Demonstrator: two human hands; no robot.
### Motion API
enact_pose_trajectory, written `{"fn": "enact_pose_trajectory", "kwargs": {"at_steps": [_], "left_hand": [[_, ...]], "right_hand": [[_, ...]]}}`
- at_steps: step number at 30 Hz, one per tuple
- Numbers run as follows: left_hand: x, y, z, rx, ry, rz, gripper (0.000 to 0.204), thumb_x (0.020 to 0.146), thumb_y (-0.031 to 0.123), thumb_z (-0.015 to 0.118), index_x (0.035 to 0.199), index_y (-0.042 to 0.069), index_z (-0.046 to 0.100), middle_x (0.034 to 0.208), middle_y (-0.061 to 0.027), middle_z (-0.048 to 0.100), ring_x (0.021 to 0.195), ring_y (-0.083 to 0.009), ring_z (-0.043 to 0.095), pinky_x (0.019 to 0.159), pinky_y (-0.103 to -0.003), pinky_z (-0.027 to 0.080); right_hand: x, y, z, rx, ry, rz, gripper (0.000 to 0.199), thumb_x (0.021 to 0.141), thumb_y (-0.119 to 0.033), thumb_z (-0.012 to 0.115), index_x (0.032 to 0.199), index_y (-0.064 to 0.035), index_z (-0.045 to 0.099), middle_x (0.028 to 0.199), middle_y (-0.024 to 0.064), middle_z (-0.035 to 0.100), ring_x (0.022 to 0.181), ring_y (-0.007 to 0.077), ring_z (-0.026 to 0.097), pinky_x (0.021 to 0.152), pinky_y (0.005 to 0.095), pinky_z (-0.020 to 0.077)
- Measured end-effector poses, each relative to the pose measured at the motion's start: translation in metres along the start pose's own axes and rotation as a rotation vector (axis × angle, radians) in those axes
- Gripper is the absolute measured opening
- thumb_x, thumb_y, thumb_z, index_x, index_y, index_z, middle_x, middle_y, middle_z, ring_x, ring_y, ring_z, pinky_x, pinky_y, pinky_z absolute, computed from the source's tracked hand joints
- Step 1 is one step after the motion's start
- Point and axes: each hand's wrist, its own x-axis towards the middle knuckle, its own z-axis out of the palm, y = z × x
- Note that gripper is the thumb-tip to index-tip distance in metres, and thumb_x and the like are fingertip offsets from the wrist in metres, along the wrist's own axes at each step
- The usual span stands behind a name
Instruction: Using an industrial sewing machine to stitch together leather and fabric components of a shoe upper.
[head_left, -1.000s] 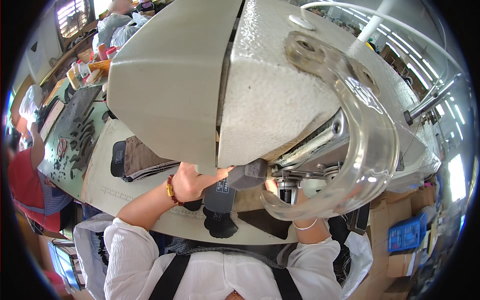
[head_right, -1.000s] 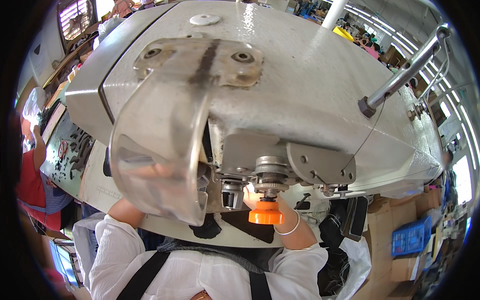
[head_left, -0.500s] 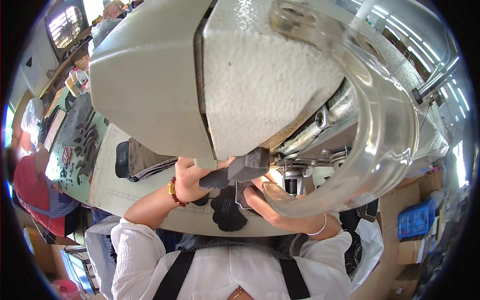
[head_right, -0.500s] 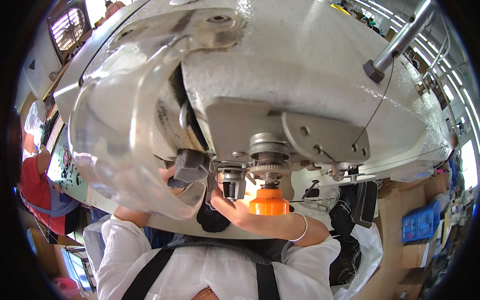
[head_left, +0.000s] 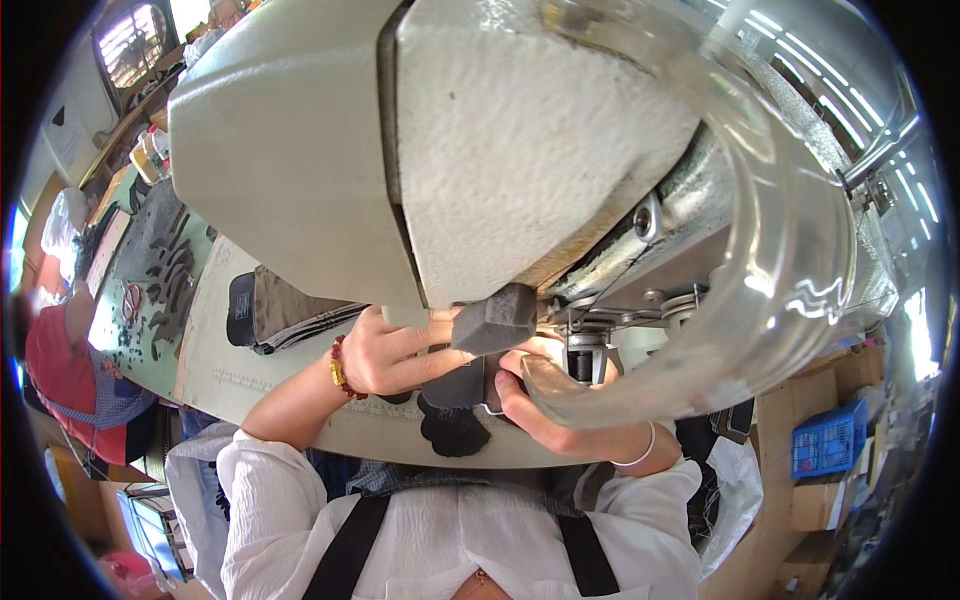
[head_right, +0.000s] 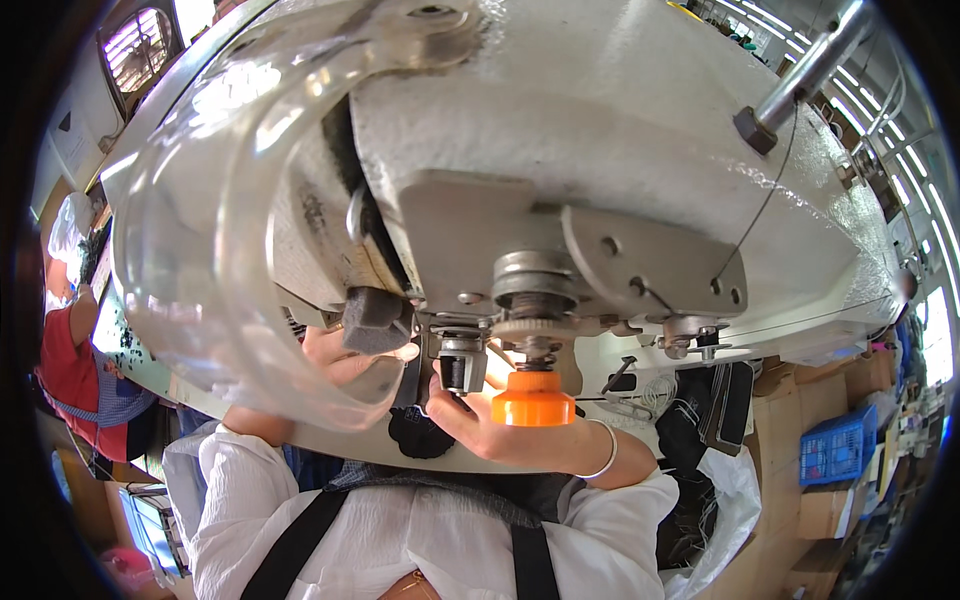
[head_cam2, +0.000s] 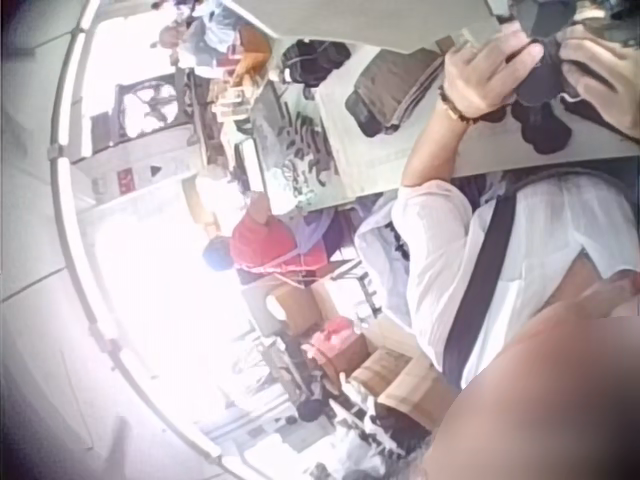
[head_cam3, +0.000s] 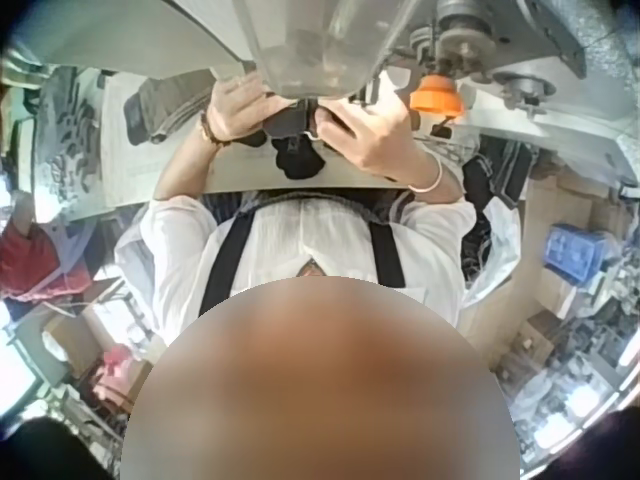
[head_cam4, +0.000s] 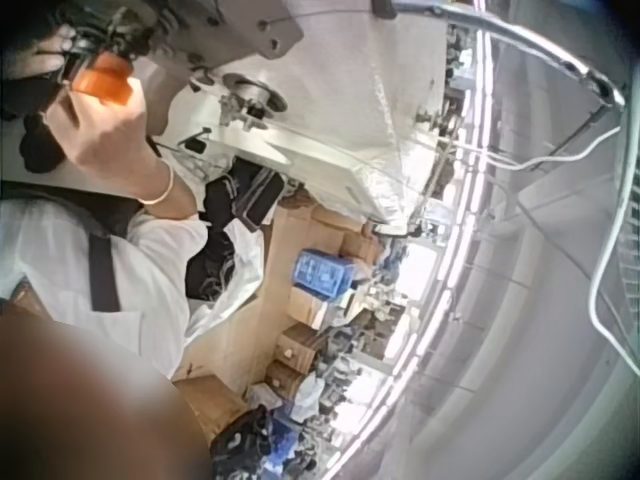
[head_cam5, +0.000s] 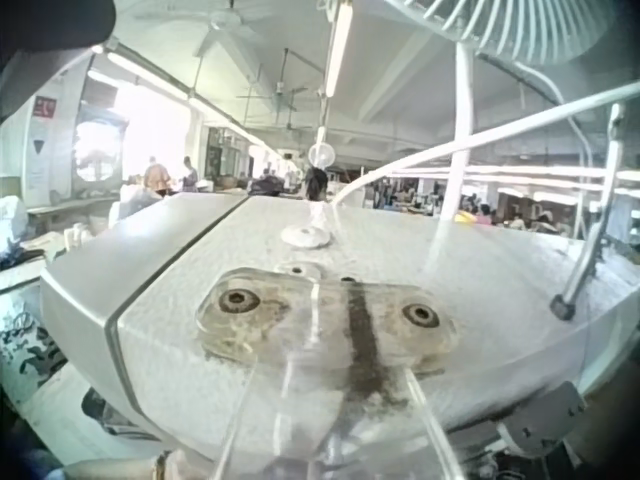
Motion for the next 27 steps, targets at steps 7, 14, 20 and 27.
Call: {"fn": "enact_pose_trajectory", "kwargs": {"at_steps": [7, 14, 20, 27], "left_hand": [[-0.001, -0.007, 0.011, 0.048, 0.107, 0.131, 0.017, 0.077, 0.008, 0.075, 0.093, 0.003, 0.079, 0.099, -0.0116, 0.078, 0.098, -0.0269, 0.078, 0.078, -0.036, 0.065], [-0.001, -0.007, 0.012, 0.079, 0.119, 0.166, 0.014, 0.078, 0.009, 0.076, 0.091, 0.004, 0.078, 0.095, -0.0112, 0.077, 0.095, -0.0253, 0.078, 0.075, -0.034, 0.066], [0.004, -0.002, 0.008, 0.129, 0.099, 0.150, 0.014, 0.073, 0.010, 0.077, 0.086, 0.007, 0.076, 0.095, -0.0076, 0.076, 0.093, -0.0213, 0.078, 0.076, -0.035, 0.061], [-0.003, 0.002, 0.005, 0.245, 0.018, 0.121, 0.016, 0.070, 0.009, 0.077, 0.085, 0.013, 0.075, 0.095, -0.0030, 0.075, 0.085, -0.0157, 0.075, 0.065, -0.031, 0.054]], "right_hand": [[-0.002, -0.003, 0.010, 0.295, 0.030, 0.092, 0.026, 0.076, -0.002, 0.077, 0.100, 0.0027, 0.068, 0.106, 0.0167, 0.066, 0.094, 0.0309, 0.070, 0.078, 0.0429, 0.0590], [-0.004, -0.007, 0.020, 0.312, 0.149, 0.046, 0.027, 0.074, -0.004, 0.076, 0.100, -0.0004, 0.072, 0.098, 0.0097, 0.062, 0.074, 0.0218, 0.066, 0.064, 0.0370, 0.0556], [-0.008, -0.010, 0.020, 0.309, 0.141, -0.012, 0.035, 0.082, -0.002, 0.078, 0.115, 0.0050, 0.071, 0.097, 0.0098, 0.059, 0.080, 0.0255, 0.066, 0.068, 0.0404, 0.0592], [-0.008, -0.005, 0.010, 0.068, 0.087, -0.106, 0.037, 0.077, -0.009, 0.076, 0.114, -0.0048, 0.075, 0.103, 0.0046, 0.064, 0.093, 0.0207, 0.068, 0.074, 0.0354, 0.0611]]}}
